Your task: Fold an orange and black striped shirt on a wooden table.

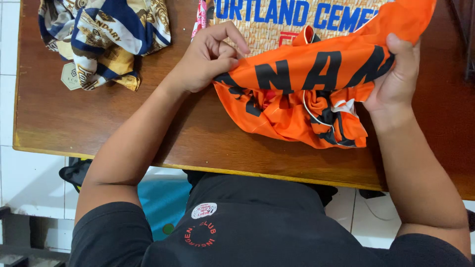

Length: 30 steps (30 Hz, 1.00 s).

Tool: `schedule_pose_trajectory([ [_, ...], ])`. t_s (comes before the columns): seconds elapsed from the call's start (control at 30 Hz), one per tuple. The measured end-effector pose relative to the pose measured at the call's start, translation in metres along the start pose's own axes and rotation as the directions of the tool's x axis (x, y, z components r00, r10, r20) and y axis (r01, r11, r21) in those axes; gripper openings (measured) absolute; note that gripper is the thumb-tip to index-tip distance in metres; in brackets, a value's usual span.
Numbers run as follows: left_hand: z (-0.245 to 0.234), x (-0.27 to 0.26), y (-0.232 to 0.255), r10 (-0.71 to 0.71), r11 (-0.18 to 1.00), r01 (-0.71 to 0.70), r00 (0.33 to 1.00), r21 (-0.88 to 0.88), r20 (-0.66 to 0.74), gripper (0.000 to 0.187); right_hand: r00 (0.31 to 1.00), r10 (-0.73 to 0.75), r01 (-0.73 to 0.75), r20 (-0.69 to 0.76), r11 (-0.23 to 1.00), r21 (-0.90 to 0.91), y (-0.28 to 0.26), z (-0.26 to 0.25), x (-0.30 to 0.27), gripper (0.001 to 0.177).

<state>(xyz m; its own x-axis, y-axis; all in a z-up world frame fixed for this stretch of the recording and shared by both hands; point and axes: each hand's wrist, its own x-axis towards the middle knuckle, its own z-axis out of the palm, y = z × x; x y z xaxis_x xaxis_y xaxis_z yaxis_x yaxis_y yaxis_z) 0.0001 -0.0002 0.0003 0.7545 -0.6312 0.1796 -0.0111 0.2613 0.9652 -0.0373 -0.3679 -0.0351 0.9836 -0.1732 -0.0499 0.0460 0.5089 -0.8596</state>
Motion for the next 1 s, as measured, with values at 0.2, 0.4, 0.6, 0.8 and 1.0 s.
schedule_pose_trajectory([
  [0.2, 0.000, 0.002, 0.000, -0.012, 0.987, 0.018, 0.999, 0.160, -0.035, 0.028, 0.995, -0.096, 0.096, -0.004, 0.995, -0.011, 0.002, -0.002, 0.003, 0.051],
  [0.4, 0.000, 0.003, -0.001, 0.067, 0.946, -0.024, 0.990, 0.322, -0.122, 0.025, 1.000, 0.004, -0.003, -0.021, 0.998, 0.056, 0.004, -0.008, 0.003, 0.060],
  [0.6, 0.000, 0.003, -0.003, 0.033, 0.937, 0.035, 0.982, 0.346, -0.186, 0.017, 0.998, 0.035, -0.030, -0.045, 0.995, 0.098, 0.004, 0.002, 0.004, 0.078],
  [0.8, -0.006, 0.007, -0.021, 0.259, 0.872, -0.033, 0.877, 0.488, -0.405, 0.018, 0.997, 0.052, -0.048, -0.063, 0.997, 0.059, -0.008, 0.016, -0.001, 0.077],
  [1.0, -0.001, 0.006, -0.018, 0.384, 0.815, -0.082, 0.818, 0.573, -0.428, 0.015, 0.999, 0.043, -0.044, 0.008, 0.994, 0.096, -0.005, 0.017, 0.003, 0.073],
])
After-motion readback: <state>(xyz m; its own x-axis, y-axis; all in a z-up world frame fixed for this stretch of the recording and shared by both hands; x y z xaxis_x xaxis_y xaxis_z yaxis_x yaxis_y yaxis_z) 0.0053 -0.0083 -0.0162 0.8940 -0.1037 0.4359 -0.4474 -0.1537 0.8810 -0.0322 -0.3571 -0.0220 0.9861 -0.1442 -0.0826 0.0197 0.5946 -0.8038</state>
